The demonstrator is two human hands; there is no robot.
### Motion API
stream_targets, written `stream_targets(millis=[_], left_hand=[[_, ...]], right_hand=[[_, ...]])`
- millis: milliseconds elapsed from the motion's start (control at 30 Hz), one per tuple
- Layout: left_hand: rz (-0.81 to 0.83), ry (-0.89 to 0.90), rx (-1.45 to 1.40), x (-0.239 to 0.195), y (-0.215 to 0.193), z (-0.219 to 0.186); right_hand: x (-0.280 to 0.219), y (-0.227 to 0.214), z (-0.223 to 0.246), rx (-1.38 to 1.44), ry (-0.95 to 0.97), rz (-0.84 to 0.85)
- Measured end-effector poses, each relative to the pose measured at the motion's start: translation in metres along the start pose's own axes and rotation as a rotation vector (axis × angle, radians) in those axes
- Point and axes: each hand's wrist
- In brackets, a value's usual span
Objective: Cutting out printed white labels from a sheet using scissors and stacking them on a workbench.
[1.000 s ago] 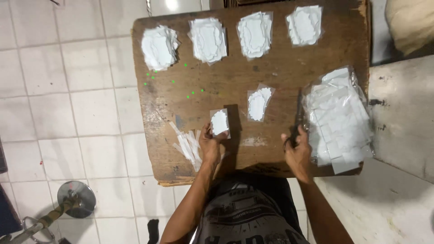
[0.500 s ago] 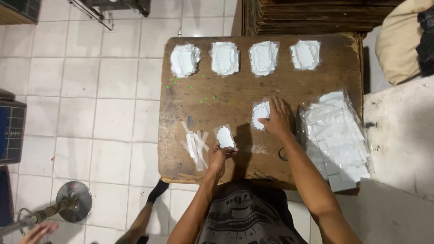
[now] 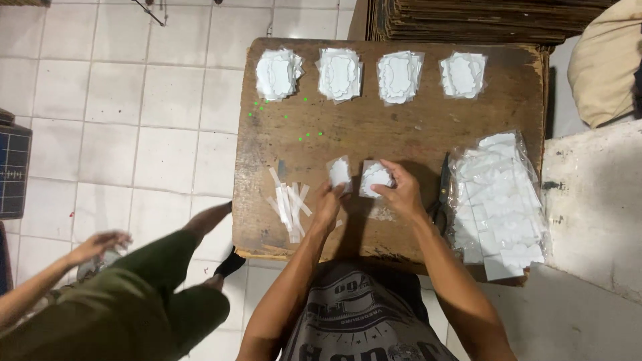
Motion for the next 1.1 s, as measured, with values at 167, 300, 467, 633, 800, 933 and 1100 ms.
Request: stream_targets(millis=[167,300,467,633,800,933,1100], left_hand=[[0.174,-0.017,-0.032,-0.037,0.042,-0.040],[0.168,0.057,0.119,-0.029,0.042,-0.062],[0.167,0.109,0.056,-0.003,0.021,-0.071],[0.181,0.140,0.070,0.002,0.003,-0.080],[0.154,0.084,0.010,-0.010,-0.005,-0.101],[0.043,0.110,0.006,0.054,-0.035,-0.056],[-0.054,0.063,-0.028,0.059,-0.055,-0.050]], right_hand=[[0.009,0.011,0.013,0.005,0.014,-0.006],[0.027,0.028,0.060,-0.190,0.016,0.040],[0.025,0.046,0.051,0.275,0.258,-0.174],[0.035,0.068,0.016,0.269,0.319,-0.328],[0.055,0.083,0.015,0.117,0.218,-0.375],[0.086,0.077,0.017,0.035,0.169,-0.281],[0.183,0.123,-0.036,0.015,-0.035,-0.183]])
Point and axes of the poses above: each hand's wrist, its own x-axis towards the middle knuckle, its own y-axis out of the palm, z = x × y, and after that the axes turned 15 degrees about -y, right-handed
